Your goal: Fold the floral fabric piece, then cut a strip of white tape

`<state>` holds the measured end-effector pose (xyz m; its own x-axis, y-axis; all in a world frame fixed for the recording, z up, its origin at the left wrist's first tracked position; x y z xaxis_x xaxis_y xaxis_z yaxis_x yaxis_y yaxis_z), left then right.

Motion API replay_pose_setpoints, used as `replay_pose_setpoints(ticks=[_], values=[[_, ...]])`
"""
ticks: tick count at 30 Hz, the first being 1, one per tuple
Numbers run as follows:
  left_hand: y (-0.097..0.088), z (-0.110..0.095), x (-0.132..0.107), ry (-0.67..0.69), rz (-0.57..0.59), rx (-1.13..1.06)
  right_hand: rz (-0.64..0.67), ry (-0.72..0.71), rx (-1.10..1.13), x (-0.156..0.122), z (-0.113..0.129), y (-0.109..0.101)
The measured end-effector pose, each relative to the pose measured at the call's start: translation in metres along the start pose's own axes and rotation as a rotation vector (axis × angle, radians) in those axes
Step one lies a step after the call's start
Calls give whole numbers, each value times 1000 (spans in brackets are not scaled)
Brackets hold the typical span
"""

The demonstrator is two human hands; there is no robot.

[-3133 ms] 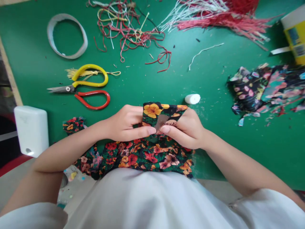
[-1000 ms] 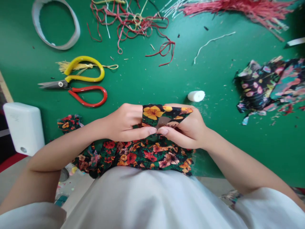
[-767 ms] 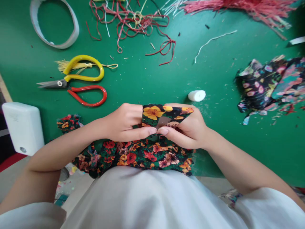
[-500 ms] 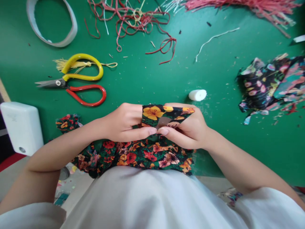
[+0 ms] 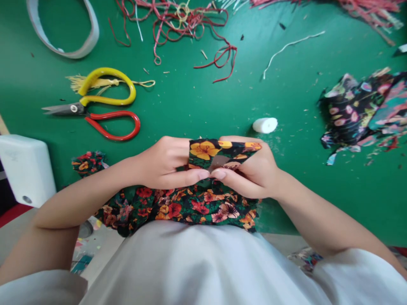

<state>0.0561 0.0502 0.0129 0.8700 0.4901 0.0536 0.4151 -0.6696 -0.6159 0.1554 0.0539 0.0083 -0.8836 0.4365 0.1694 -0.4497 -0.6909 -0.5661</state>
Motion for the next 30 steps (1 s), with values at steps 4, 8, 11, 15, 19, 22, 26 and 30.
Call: replay_pose_setpoints(ticks=[4, 8, 11, 15, 19, 22, 26, 30], values=[[0, 1, 0, -11, 18, -14, -3, -25, -7, -1, 1, -2], [-1, 0, 0, 10, 6, -62, -5, -33, 13, -2, 1, -2], [-1, 0, 1, 15, 1, -68, -10, -16, 61, -3, -2, -2], [-1, -2, 1, 37, -25, -62, -56, -20, 166, -5, -5, -6], [3, 1, 1, 2, 19, -54, -78, -11, 203, -6, -7, -8], [6, 6, 0, -43, 76, -58, -93, -2, 204, -6, -7, -10], [7, 5, 2, -43, 103, -42, -79, 18, 214, -4, -7, -10], [1, 5, 3, -44, 40, -106, -44, -42, 156, -1, -1, -6]])
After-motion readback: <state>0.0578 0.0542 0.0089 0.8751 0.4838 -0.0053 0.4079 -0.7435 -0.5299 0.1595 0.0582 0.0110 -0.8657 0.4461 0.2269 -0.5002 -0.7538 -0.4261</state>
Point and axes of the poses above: each hand's wrist, its own x-axis towards the middle knuckle, its own y-axis out of the palm, z = x × y, the point moved 8 cm from there along x, towards the middle knuckle, and after that the axes turned 15 degrees about z, right-handed, at the moved point
